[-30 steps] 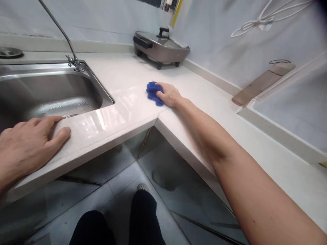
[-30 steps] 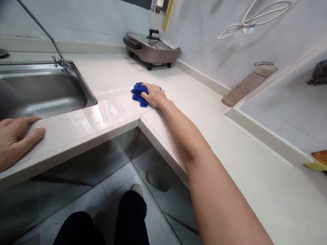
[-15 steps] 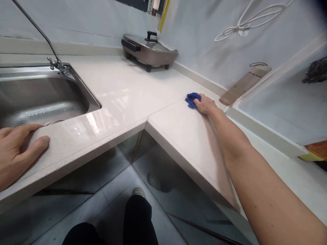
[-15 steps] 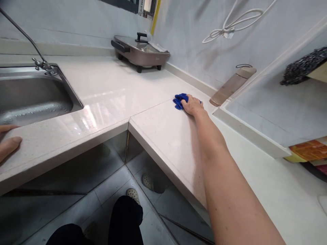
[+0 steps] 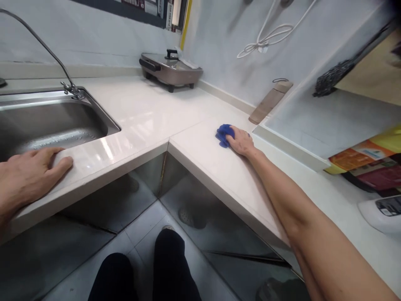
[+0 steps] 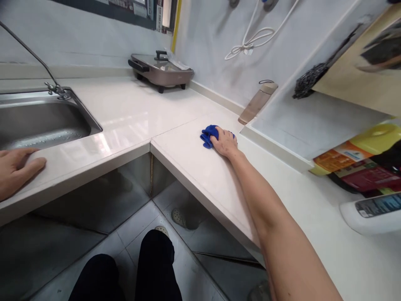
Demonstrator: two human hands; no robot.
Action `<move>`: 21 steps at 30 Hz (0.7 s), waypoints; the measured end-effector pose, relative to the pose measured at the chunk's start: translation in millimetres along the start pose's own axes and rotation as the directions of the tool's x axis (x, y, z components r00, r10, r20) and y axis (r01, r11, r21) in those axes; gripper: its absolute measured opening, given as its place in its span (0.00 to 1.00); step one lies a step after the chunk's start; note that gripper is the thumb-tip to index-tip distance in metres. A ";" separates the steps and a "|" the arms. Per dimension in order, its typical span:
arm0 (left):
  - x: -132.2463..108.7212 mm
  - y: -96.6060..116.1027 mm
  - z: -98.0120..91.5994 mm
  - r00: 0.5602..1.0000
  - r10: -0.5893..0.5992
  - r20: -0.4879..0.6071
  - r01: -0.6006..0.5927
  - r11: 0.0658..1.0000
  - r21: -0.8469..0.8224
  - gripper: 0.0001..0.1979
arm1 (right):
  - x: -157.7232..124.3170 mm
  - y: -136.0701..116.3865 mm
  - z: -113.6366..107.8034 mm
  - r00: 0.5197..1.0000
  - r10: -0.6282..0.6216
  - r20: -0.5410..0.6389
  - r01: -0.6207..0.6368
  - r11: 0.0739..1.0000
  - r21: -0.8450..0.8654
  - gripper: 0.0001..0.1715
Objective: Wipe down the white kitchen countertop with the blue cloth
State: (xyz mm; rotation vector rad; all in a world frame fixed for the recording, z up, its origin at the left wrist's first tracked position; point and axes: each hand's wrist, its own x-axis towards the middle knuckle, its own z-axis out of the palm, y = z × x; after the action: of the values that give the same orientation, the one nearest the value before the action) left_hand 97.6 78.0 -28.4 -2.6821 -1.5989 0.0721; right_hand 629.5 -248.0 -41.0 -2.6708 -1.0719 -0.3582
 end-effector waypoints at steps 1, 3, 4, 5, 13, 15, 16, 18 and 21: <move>-7.4 8.7 -8.2 0.999 -0.025 0.023 0.026 1.000 -0.015 0.46 | -13.0 -3.2 -3.7 1.000 -0.024 -0.010 0.024 1.000 0.008 0.39; -20.3 21.8 -21.1 0.998 -0.043 0.042 0.045 0.998 -0.048 0.45 | -38.5 -10.7 -11.2 0.997 -0.074 -0.024 0.075 0.997 0.015 0.37; -25.1 25.6 -25.2 0.999 -0.035 0.037 0.037 0.997 -0.062 0.44 | -50.8 -14.7 -15.0 0.995 -0.098 -0.022 0.099 0.995 0.011 0.37; -28.7 27.8 -27.6 0.999 -0.025 0.028 0.027 0.997 -0.076 0.44 | -62.6 -18.7 -18.9 0.993 -0.120 -0.012 0.120 0.993 0.002 0.37; -39.9 24.0 -27.8 0.998 0.070 0.005 -0.069 0.986 -0.152 0.41 | -152.8 -36.8 -50.0 0.937 -0.346 0.048 0.344 0.938 0.053 0.35; -41.9 23.6 -28.0 0.996 0.084 -0.005 -0.084 0.982 -0.172 0.40 | -175.4 -38.0 -57.3 0.916 -0.397 0.049 0.392 0.916 0.091 0.35; -42.5 23.5 -27.9 0.996 0.088 -0.010 -0.088 0.980 -0.177 0.40 | -185.6 -38.5 -60.4 0.905 -0.421 0.052 0.415 0.904 0.101 0.36; -42.9 23.3 -27.1 0.996 0.086 -0.017 -0.088 0.980 -0.177 0.40 | -202.1 -39.7 -65.1 0.887 -0.459 0.050 0.452 0.885 0.109 0.38; -42.5 23.6 -25.2 0.996 0.082 -0.021 -0.084 0.983 -0.165 0.40 | -212.7 -42.4 -66.4 0.886 -0.463 0.032 0.458 0.883 0.101 0.38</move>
State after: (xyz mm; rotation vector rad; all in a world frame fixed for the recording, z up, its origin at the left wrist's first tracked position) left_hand 99.4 29.6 -2.9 -2.8656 -1.5543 -0.0824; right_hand 441.7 -375.2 -39.4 -2.3320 -1.7016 -0.3087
